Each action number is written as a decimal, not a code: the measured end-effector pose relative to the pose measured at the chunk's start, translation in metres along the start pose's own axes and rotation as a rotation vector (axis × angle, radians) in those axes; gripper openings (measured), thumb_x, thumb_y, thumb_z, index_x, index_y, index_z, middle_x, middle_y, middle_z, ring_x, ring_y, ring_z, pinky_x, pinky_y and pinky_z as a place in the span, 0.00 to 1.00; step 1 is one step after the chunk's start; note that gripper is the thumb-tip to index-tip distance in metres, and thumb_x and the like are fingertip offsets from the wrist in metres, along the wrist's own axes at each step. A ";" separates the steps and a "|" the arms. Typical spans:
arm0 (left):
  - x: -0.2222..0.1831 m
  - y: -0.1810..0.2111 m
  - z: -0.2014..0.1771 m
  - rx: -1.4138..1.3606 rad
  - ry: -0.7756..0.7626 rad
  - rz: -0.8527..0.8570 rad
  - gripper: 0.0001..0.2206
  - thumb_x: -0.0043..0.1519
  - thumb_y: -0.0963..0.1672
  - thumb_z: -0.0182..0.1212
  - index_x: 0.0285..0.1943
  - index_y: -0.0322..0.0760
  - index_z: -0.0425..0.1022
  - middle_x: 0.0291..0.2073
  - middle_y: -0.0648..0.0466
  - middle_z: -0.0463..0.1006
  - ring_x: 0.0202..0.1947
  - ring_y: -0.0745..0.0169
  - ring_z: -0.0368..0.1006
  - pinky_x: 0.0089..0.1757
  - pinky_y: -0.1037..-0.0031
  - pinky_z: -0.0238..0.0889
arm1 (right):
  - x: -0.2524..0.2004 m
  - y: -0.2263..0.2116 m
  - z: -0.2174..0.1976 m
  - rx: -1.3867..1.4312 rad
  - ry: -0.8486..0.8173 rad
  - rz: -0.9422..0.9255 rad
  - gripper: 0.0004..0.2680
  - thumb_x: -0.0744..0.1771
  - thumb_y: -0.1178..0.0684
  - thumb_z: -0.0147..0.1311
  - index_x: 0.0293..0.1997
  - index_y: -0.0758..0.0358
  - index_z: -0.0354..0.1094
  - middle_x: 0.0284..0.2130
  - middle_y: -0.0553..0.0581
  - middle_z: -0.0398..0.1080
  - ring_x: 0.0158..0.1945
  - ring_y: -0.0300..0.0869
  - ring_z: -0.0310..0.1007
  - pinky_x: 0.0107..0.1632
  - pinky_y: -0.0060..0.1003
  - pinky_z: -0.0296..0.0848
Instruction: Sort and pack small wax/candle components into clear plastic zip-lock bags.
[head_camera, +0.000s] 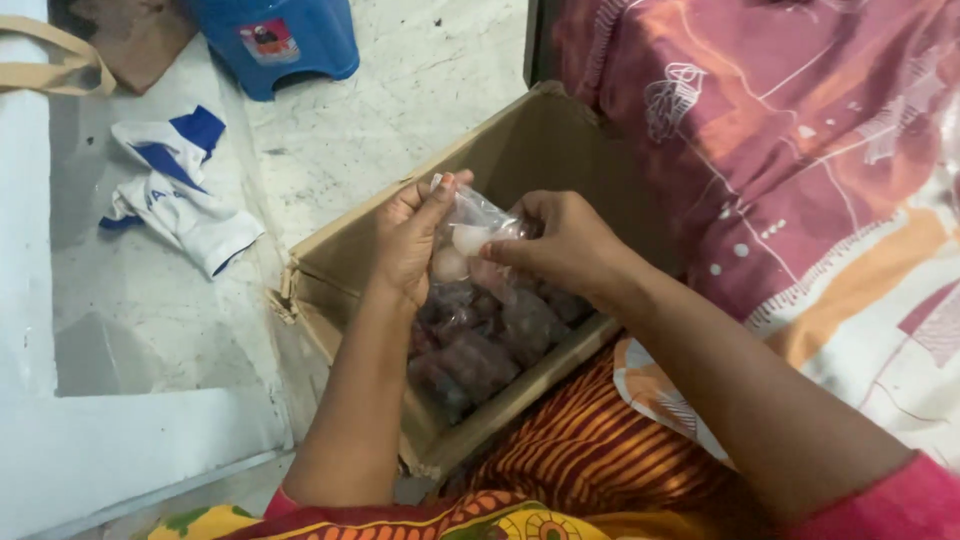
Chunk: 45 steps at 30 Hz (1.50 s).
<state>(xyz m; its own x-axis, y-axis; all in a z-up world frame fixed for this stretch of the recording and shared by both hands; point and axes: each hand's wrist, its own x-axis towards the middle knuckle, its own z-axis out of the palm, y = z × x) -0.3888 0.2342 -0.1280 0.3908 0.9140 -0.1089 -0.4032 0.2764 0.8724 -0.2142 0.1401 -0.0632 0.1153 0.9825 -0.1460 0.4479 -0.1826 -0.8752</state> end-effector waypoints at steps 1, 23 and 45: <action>0.004 -0.008 -0.010 -0.002 0.011 -0.004 0.07 0.64 0.44 0.66 0.47 0.38 0.83 0.37 0.59 0.82 0.35 0.77 0.74 0.41 0.81 0.70 | 0.004 0.008 0.012 0.000 -0.011 0.004 0.18 0.59 0.50 0.72 0.43 0.74 0.72 0.33 0.61 0.75 0.32 0.43 0.77 0.33 0.36 0.76; 0.027 -0.237 -0.143 1.692 -0.082 -0.729 0.18 0.59 0.50 0.65 0.55 0.41 0.80 0.58 0.44 0.77 0.57 0.44 0.74 0.54 0.56 0.68 | -0.012 0.110 0.080 -0.329 -0.405 0.295 0.18 0.62 0.44 0.64 0.54 0.61 0.71 0.47 0.65 0.77 0.52 0.53 0.77 0.55 0.44 0.73; -0.049 -0.005 0.302 0.856 -0.786 0.497 0.05 0.63 0.43 0.64 0.43 0.35 0.78 0.40 0.50 0.83 0.39 0.59 0.83 0.43 0.71 0.77 | -0.177 0.027 -0.270 -0.221 0.728 0.058 0.07 0.70 0.55 0.58 0.50 0.69 0.73 0.39 0.61 0.78 0.39 0.40 0.80 0.43 0.36 0.80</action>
<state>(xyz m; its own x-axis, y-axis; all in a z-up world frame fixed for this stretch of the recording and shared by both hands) -0.1566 0.0980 0.0170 0.8547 0.3598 0.3742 -0.0992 -0.5944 0.7981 0.0170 -0.0486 0.0632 0.6650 0.7141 0.2188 0.5815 -0.3111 -0.7517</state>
